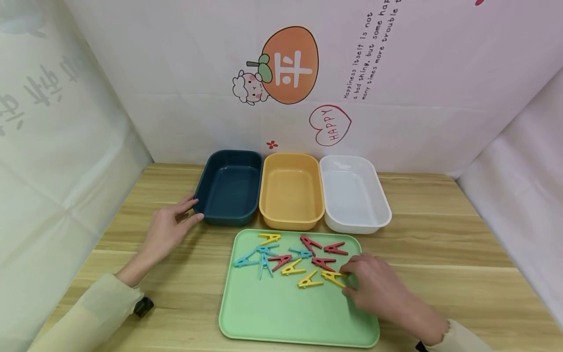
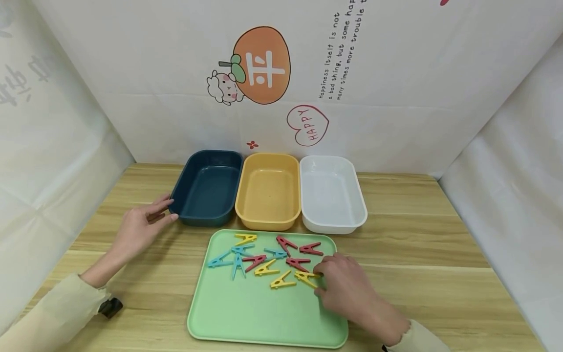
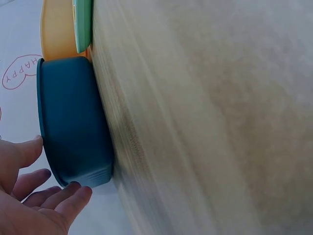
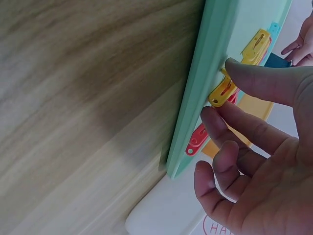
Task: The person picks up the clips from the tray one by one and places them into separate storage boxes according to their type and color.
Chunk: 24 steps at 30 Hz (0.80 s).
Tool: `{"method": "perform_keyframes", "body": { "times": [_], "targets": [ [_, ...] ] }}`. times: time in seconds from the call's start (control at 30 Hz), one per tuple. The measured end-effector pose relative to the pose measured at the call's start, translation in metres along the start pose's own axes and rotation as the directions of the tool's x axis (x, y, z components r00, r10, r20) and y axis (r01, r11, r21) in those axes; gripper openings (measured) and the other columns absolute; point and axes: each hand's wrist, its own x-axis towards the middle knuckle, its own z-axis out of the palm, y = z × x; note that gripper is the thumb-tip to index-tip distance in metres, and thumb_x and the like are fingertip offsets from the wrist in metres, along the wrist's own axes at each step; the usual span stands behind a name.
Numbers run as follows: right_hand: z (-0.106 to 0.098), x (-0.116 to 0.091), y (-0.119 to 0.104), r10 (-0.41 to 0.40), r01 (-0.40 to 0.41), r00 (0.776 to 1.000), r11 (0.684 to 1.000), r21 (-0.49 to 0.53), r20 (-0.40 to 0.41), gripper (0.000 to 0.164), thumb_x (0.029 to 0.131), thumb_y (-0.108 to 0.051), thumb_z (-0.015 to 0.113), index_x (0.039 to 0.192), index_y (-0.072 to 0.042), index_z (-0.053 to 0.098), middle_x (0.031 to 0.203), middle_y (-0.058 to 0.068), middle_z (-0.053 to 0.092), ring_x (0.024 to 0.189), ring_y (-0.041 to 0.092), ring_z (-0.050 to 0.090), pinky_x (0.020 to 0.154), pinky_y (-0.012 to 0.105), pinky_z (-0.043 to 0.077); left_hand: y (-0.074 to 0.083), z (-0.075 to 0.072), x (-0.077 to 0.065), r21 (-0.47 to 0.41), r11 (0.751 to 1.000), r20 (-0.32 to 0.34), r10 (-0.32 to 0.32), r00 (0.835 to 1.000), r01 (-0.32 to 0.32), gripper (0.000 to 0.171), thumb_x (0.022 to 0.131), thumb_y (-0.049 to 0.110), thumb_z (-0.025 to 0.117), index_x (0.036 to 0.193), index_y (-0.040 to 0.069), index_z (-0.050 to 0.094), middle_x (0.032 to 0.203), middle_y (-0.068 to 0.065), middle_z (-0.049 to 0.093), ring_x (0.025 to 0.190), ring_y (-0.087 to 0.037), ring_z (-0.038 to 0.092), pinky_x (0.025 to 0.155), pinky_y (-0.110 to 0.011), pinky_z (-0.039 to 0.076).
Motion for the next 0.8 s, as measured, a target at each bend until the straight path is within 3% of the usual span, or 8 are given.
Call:
{"method": "perform_keyframes", "body": {
  "times": [0.8],
  "targets": [
    [-0.002, -0.0003, 0.0087, 0.104, -0.105, 0.994, 0.993, 0.053, 0.026, 0.037, 0.071, -0.013, 0.098, 0.105, -0.011, 0.084, 0.107, 0.004, 0.075, 0.101, 0.027, 0.068, 0.087, 0.05, 0.059, 0.0025, 0.0042, -0.0037, -0.034, 0.999, -0.02, -0.038, 0.999, 0.038, 0.039, 0.1, 0.015, 0.077, 0.13, -0.009, 0.07, 0.151, -0.021, 0.055, 0.122, -0.039, 0.065, 0.089, -0.042, 0.057]
  ]
}}
